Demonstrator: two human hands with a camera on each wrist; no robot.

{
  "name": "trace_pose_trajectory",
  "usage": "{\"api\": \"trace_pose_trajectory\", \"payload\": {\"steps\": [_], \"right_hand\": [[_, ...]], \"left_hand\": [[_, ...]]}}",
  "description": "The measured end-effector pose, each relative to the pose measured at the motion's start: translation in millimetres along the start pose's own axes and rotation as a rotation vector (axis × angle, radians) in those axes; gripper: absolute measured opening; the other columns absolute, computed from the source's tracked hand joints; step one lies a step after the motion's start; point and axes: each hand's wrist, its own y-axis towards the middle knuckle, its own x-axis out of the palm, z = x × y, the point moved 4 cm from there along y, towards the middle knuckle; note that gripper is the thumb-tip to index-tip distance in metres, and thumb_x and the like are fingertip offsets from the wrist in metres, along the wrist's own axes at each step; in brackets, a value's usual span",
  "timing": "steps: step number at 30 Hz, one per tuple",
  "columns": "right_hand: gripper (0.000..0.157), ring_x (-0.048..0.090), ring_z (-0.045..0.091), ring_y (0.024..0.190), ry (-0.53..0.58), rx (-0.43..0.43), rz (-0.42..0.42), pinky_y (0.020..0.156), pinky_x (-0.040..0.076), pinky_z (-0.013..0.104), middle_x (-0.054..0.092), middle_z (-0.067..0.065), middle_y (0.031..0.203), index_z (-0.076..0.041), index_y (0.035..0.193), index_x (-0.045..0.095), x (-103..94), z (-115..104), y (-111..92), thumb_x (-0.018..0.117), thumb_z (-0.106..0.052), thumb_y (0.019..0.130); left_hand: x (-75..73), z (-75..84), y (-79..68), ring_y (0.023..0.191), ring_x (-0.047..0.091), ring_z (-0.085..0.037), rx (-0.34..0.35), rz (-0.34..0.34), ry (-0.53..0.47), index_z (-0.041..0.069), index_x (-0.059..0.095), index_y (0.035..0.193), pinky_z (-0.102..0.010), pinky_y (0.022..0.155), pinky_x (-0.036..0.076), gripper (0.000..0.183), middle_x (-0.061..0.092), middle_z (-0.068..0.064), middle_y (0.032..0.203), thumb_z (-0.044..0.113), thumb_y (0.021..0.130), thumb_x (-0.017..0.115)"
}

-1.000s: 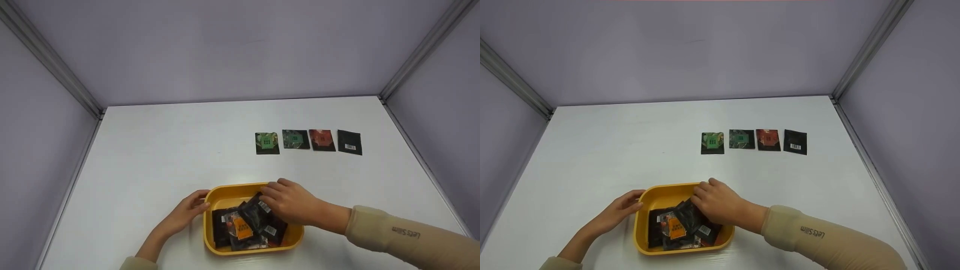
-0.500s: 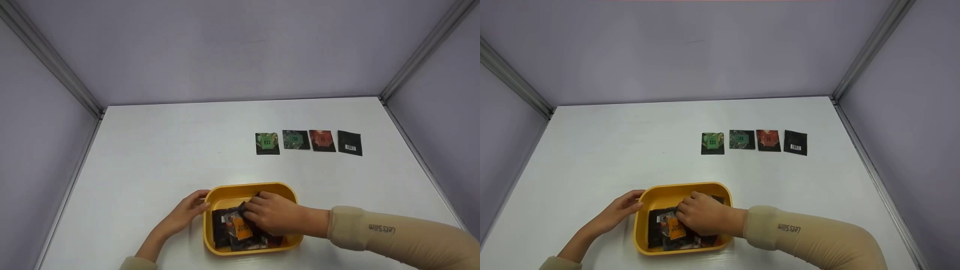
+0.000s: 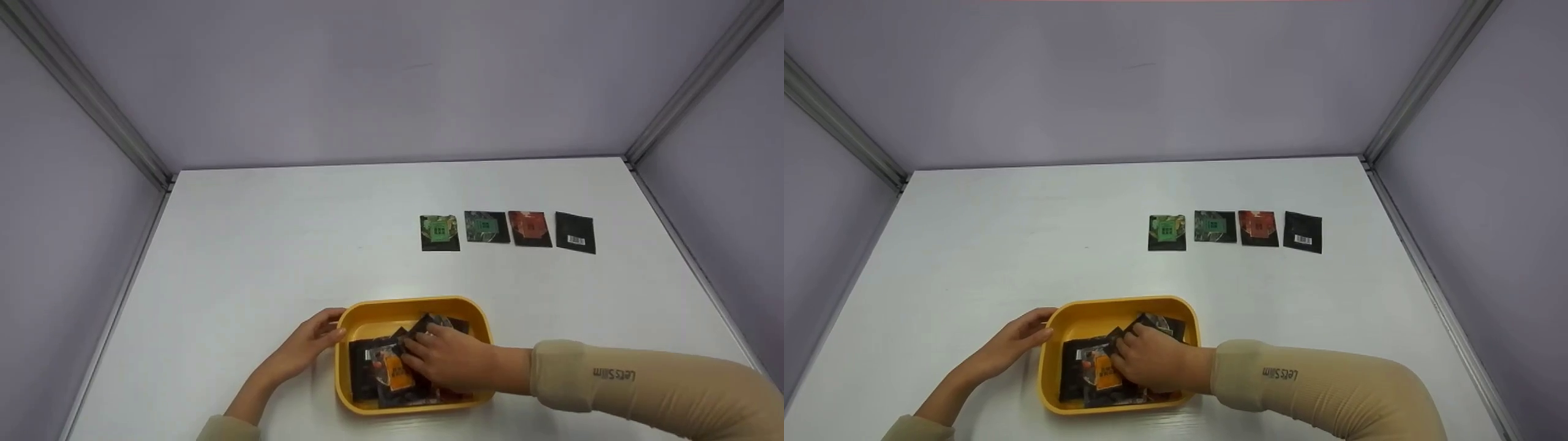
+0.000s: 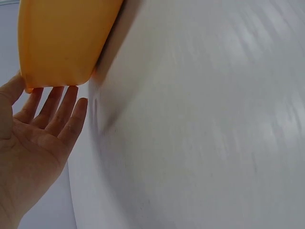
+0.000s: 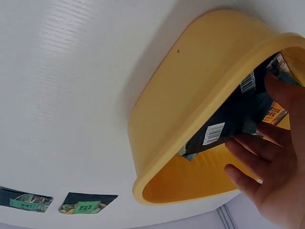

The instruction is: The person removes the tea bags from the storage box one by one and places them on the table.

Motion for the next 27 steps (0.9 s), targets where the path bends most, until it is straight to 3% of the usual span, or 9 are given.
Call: {"api": "trace_pose_trajectory", "payload": {"steps": [10,27], "right_hand": [[0.048,0.063,0.018,0.109,0.014,-0.031,0.084,0.092,0.052,0.031,0.063,0.004,0.131,-0.013,0.140,0.056,-5.7,-0.5,-1.4,0.053,-0.042,0.101],[0.036,0.065,0.015,0.104,-0.055,0.008,0.243,0.081,0.053,0.025,0.068,0.004,0.123,-0.011,0.132,0.061,-15.6,-1.5,0.1,0.059,-0.029,0.101]], "left_hand": [[0.4,1.3,0.8,0.129,0.051,-0.033,-0.022,0.015,0.019,0.007,0.046,0.145,-0.046,0.104,0.046,0.047,0.051,-0.014,0.143,0.029,0.104,0.054],[1.0,2.0,-1.3,0.128,0.052,-0.033,-0.028,0.020,0.020,0.009,0.046,0.145,-0.049,0.104,0.045,0.047,0.052,-0.012,0.142,0.031,0.104,0.054]]}}
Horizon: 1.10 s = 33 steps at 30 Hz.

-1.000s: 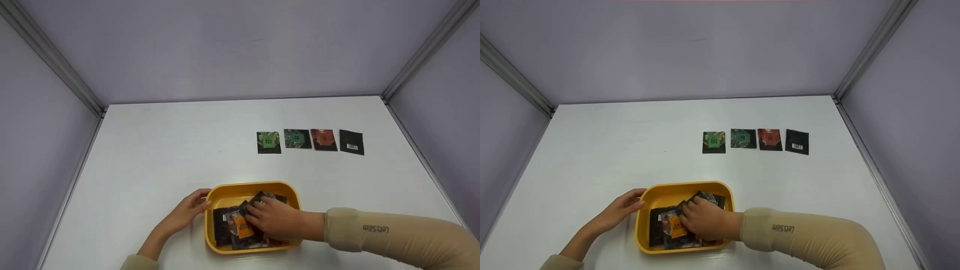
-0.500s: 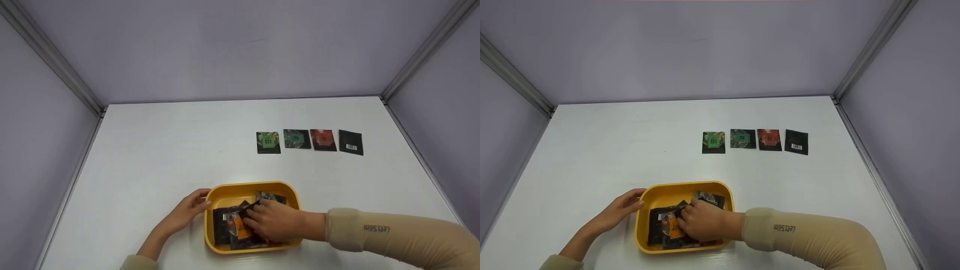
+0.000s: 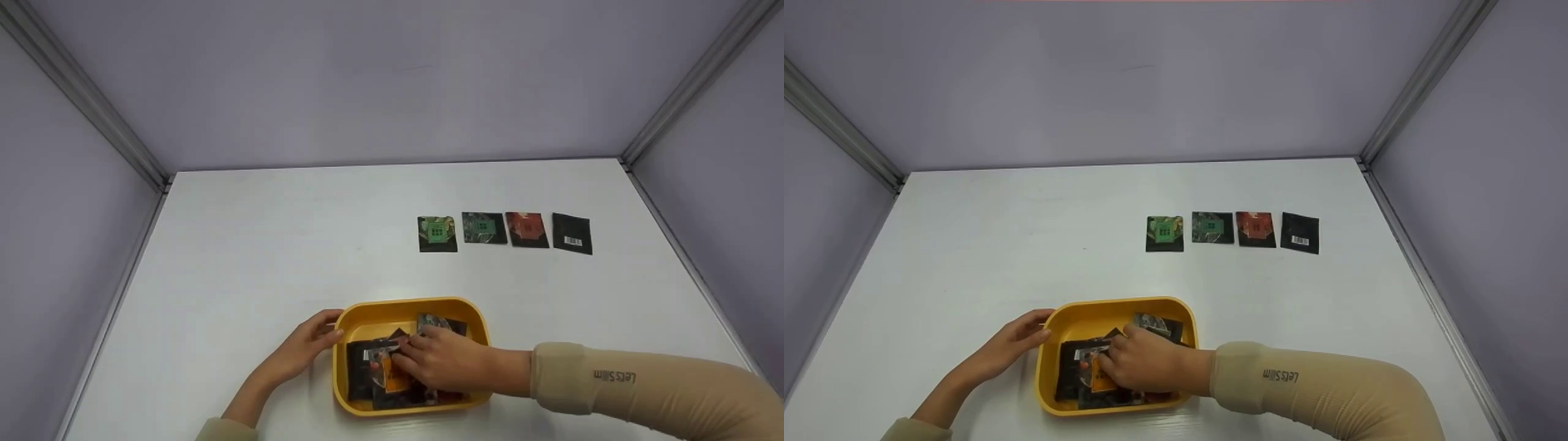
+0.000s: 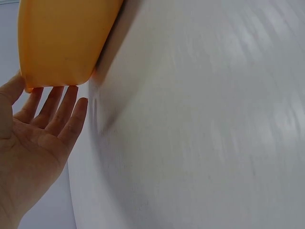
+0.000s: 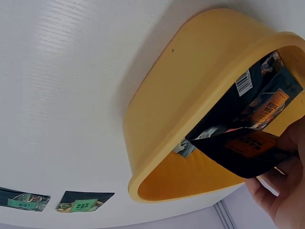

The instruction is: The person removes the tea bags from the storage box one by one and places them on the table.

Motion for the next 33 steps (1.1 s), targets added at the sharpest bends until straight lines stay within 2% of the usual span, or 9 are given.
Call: {"api": "trace_pose_trajectory", "payload": {"steps": [5,13,18,24,33], "right_hand": [[0.030,0.066,0.014,0.099,0.014,0.016,0.074,0.073,0.052,0.024,0.071,0.003,0.116,-0.011,0.126,0.064,-3.0,-0.4,1.7,0.058,-0.026,0.101],[0.035,0.064,0.015,0.103,0.053,0.014,0.096,0.084,0.053,0.028,0.069,0.002,0.118,-0.012,0.133,0.058,-13.1,4.5,1.9,0.061,-0.023,0.100],[0.035,0.063,0.014,0.097,0.062,0.035,0.156,0.081,0.052,0.027,0.069,0.000,0.116,-0.013,0.132,0.056,-21.9,11.2,0.8,0.063,-0.020,0.098],[0.039,0.063,0.016,0.098,-0.005,0.052,0.229,0.079,0.051,0.027,0.069,0.001,0.116,-0.011,0.131,0.056,-30.2,19.1,-2.9,0.069,-0.020,0.095],[0.048,0.063,0.018,0.104,-0.012,0.120,0.247,0.086,0.053,0.031,0.067,0.003,0.118,-0.008,0.133,0.053,-29.1,40.5,-8.4,0.074,-0.018,0.091]], "left_hand": [[-0.3,-0.5,-0.1,0.128,0.052,-0.033,-0.013,0.008,0.000,0.009,0.047,0.144,-0.049,0.104,0.046,0.048,0.053,-0.012,0.141,0.032,0.103,0.055],[0.7,-0.4,1.9,0.128,0.052,-0.032,-0.019,0.007,0.001,0.009,0.047,0.144,-0.048,0.104,0.046,0.048,0.052,-0.012,0.142,0.033,0.103,0.055],[0.9,-0.3,2.0,0.128,0.052,-0.032,-0.007,0.003,0.002,0.008,0.047,0.144,-0.047,0.104,0.046,0.048,0.052,-0.012,0.143,0.032,0.103,0.054],[0.8,0.0,2.4,0.128,0.052,-0.032,0.016,-0.009,-0.007,0.007,0.046,0.144,-0.046,0.103,0.047,0.047,0.052,-0.013,0.142,0.030,0.104,0.054],[-0.1,-1.1,1.4,0.126,0.054,-0.031,0.027,-0.014,-0.019,0.006,0.045,0.145,-0.045,0.102,0.048,0.047,0.053,-0.014,0.140,0.028,0.104,0.053]]}}
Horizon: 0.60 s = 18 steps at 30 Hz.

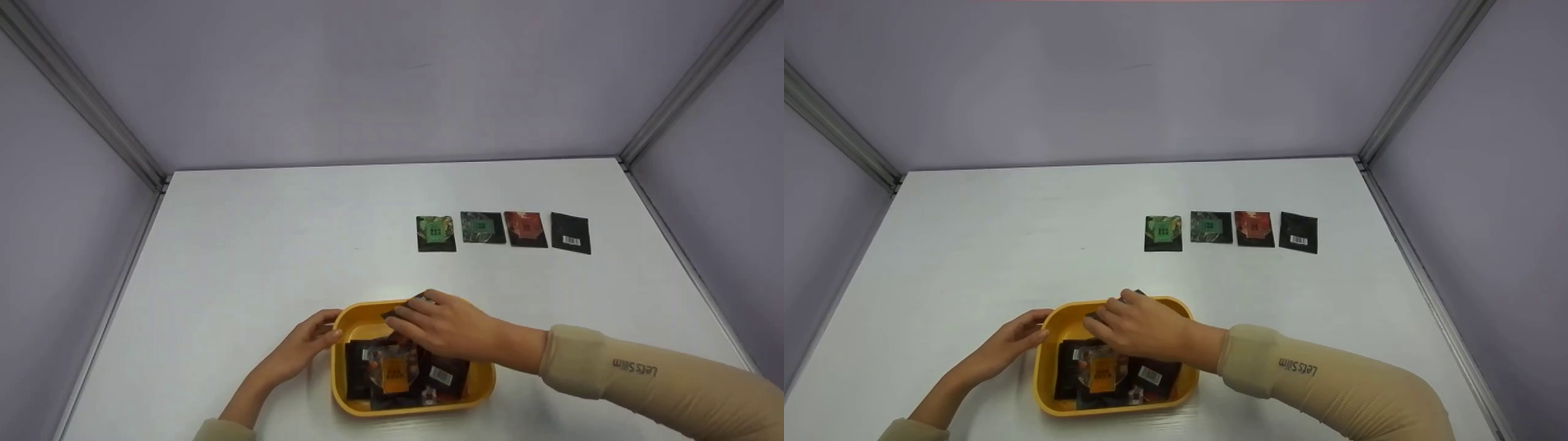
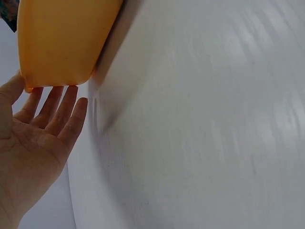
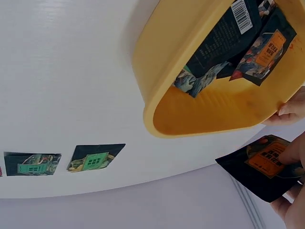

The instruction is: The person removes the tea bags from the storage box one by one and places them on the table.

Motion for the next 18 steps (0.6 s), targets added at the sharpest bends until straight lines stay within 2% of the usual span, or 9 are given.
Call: {"api": "trace_pose_trajectory", "payload": {"steps": [7,13,18], "right_hand": [[0.040,0.063,0.019,0.103,-0.011,0.079,-0.007,0.087,0.053,0.031,0.068,0.003,0.116,-0.009,0.123,0.054,11.1,27.9,-6.1,0.076,-0.015,0.089],[0.039,0.064,0.019,0.099,-0.036,0.099,0.022,0.084,0.056,0.031,0.069,0.004,0.112,-0.010,0.117,0.059,23.0,50.8,-15.4,0.079,-0.009,0.085],[0.040,0.064,0.020,0.094,-0.013,0.099,0.024,0.081,0.057,0.030,0.069,0.005,0.108,-0.008,0.117,0.062,33.6,69.7,-24.7,0.080,-0.002,0.082]], "left_hand": [[1.0,-0.3,-0.1,0.129,0.052,-0.032,-0.007,0.003,-0.008,0.006,0.045,0.145,-0.046,0.103,0.047,0.047,0.051,-0.014,0.143,0.028,0.104,0.054],[0.8,-0.4,0.0,0.130,0.051,-0.032,-0.022,0.005,-0.015,0.007,0.045,0.145,-0.045,0.104,0.046,0.048,0.049,-0.014,0.145,0.029,0.104,0.054],[0.6,-0.8,-0.5,0.129,0.052,-0.032,-0.021,0.003,-0.018,0.007,0.045,0.145,-0.045,0.104,0.047,0.048,0.049,-0.014,0.144,0.029,0.104,0.054]]}}
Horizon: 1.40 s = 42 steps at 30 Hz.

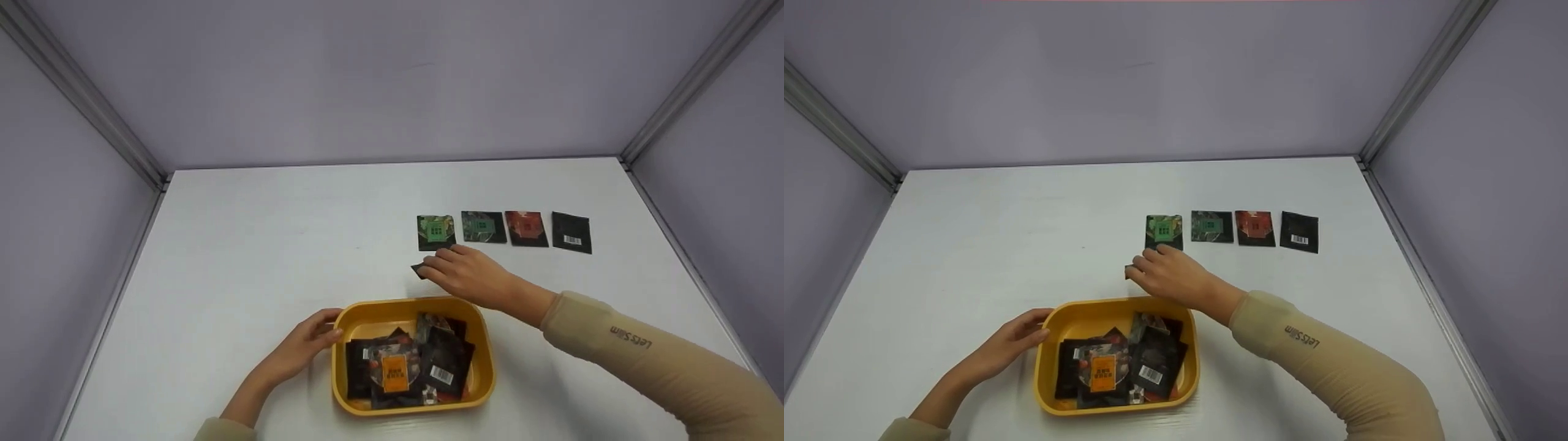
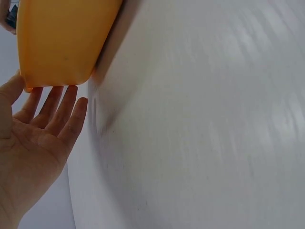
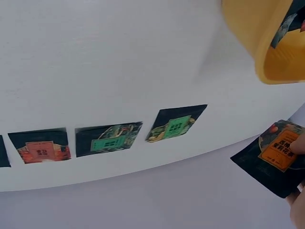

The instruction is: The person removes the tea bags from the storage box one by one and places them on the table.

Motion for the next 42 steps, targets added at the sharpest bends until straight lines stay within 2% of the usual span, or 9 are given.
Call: {"api": "trace_pose_trajectory", "payload": {"steps": [7,14,20,26,36,42], "right_hand": [[0.036,0.065,0.021,0.089,0.036,0.009,-0.021,0.077,0.058,0.032,0.070,0.006,0.100,-0.004,0.115,0.066,22.6,21.1,-13.2,0.077,0.006,0.081],[0.033,0.066,0.022,0.089,0.072,0.064,-0.078,0.079,0.059,0.034,0.070,0.007,0.101,-0.003,0.117,0.068,45.6,28.8,-20.4,0.074,0.003,0.084],[0.033,0.065,0.021,0.090,0.076,0.107,-0.121,0.079,0.059,0.034,0.070,0.006,0.103,-0.005,0.119,0.068,63.7,29.6,-23.7,0.074,-0.001,0.087],[0.036,0.064,0.021,0.092,0.049,0.111,-0.133,0.078,0.059,0.033,0.070,0.006,0.104,-0.007,0.121,0.068,76.4,28.0,-27.9,0.075,0.000,0.086],[0.033,0.065,0.022,0.094,0.046,0.104,-0.105,0.080,0.058,0.035,0.071,0.007,0.107,-0.008,0.119,0.071,87.1,22.0,-33.7,0.072,0.000,0.087],[0.036,0.066,0.022,0.099,0.053,0.108,-0.148,0.084,0.057,0.036,0.070,0.007,0.116,-0.010,0.124,0.069,93.4,16.7,-36.5,0.073,-0.006,0.089]], "left_hand": [[-0.3,0.6,-0.2,0.129,0.052,-0.032,0.021,-0.008,0.000,0.007,0.045,0.145,-0.044,0.103,0.047,0.047,0.050,-0.014,0.143,0.027,0.104,0.054],[-0.6,0.7,0.2,0.130,0.051,-0.032,0.020,-0.004,0.008,0.007,0.045,0.145,-0.044,0.103,0.047,0.046,0.050,-0.014,0.143,0.027,0.104,0.054],[-0.1,0.5,1.0,0.131,0.050,-0.032,0.000,0.005,0.007,0.007,0.045,0.145,-0.043,0.103,0.047,0.048,0.049,-0.014,0.145,0.029,0.103,0.055],[0.0,1.6,0.0,0.130,0.050,-0.032,-0.010,0.011,0.011,0.008,0.046,0.145,-0.044,0.104,0.047,0.049,0.049,-0.013,0.145,0.030,0.103,0.056],[-0.4,0.4,0.5,0.129,0.051,-0.033,-0.002,0.009,0.022,0.007,0.046,0.144,-0.046,0.104,0.046,0.048,0.051,-0.014,0.143,0.030,0.103,0.055],[-0.4,0.0,1.0,0.129,0.052,-0.033,0.002,0.010,0.027,0.008,0.046,0.144,-0.046,0.103,0.047,0.048,0.052,-0.014,0.142,0.031,0.103,0.055]]}}
